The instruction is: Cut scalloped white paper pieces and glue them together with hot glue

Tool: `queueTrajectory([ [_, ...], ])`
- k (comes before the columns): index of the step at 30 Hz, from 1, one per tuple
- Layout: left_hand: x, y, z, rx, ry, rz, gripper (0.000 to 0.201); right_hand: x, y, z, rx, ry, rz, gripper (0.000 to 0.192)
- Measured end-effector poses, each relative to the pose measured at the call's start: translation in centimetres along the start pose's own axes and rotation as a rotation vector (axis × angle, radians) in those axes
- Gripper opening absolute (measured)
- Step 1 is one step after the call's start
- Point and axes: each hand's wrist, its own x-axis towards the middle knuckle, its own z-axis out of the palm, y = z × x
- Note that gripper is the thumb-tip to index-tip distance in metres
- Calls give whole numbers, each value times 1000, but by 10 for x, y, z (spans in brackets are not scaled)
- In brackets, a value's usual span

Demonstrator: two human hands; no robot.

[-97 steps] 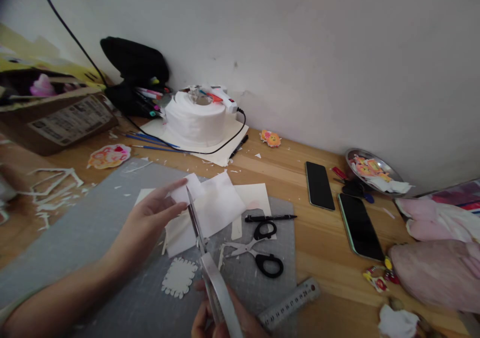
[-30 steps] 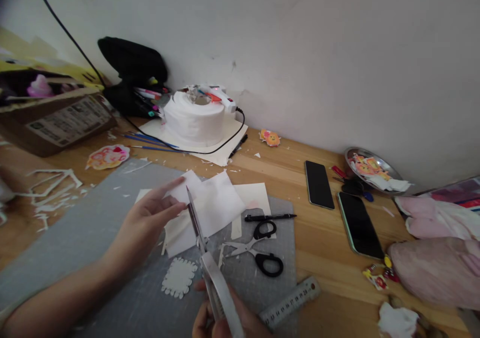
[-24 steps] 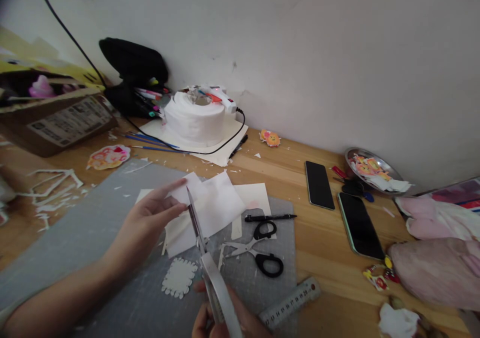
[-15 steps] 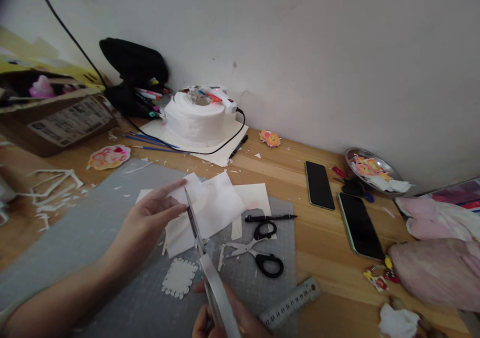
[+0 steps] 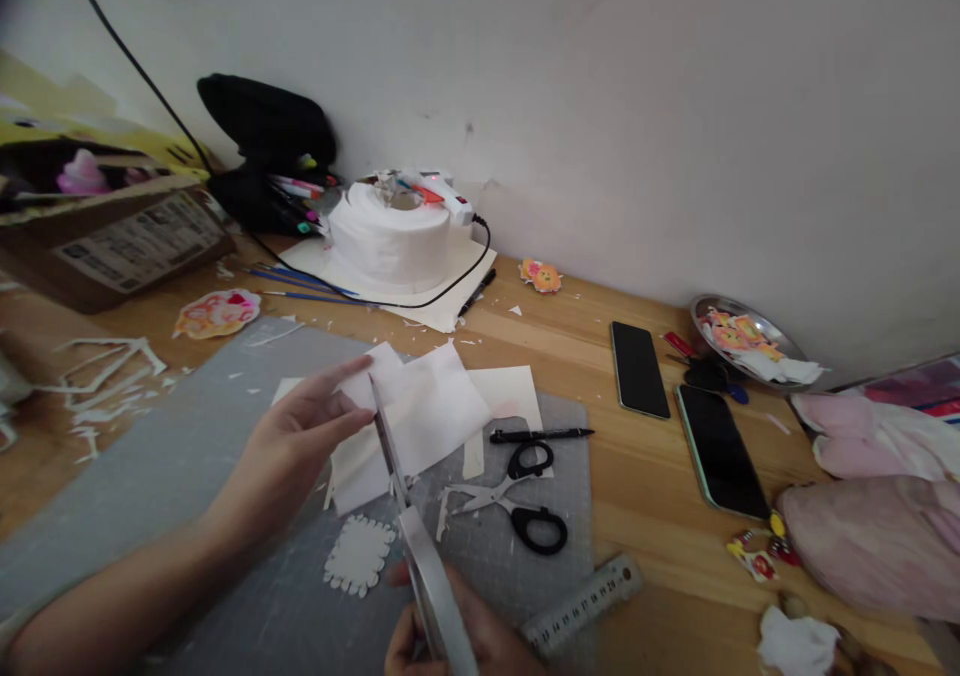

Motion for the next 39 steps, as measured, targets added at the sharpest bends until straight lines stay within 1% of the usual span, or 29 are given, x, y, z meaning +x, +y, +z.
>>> queueTrajectory([
  [4, -1, 1, 0, -21, 1, -20, 54, 4, 20, -8, 114, -36, -181, 76],
  [7, -1, 2, 0, -24, 7, -22, 55, 3, 20, -8, 168, -73, -208, 75],
  [11, -2, 2, 0, -32, 11, -21, 55, 3, 7, -1, 162, -93, -194, 74],
  [14, -2, 2, 0, -43, 22, -24, 56, 4, 1, 2, 126, -71, -133, 80],
  [17, -3, 2, 1, -50, 15, -19, 56, 3, 3, 1, 118, -44, -84, 86],
  [20, -3, 3, 1, -38, 9, 3, 53, 2, 8, -3, 110, -45, -83, 84],
  [23, -4, 3, 2, 3, 28, 37, 52, 4, 13, -7, 116, -61, -83, 86],
  [26, -4, 3, 2, 32, 31, 51, 52, 6, 14, -8, 100, -34, -42, 83],
  [29, -4, 2, 2, 42, 21, 61, 52, 4, 8, -4, 64, -7, 20, 79],
  [34, -5, 3, 2, 41, 19, 47, 52, -5, -8, 3, 43, 4, 46, 71],
  [39, -3, 1, 0, 15, 6, 49, 51, -5, -11, 3, 52, 5, 61, 67],
])
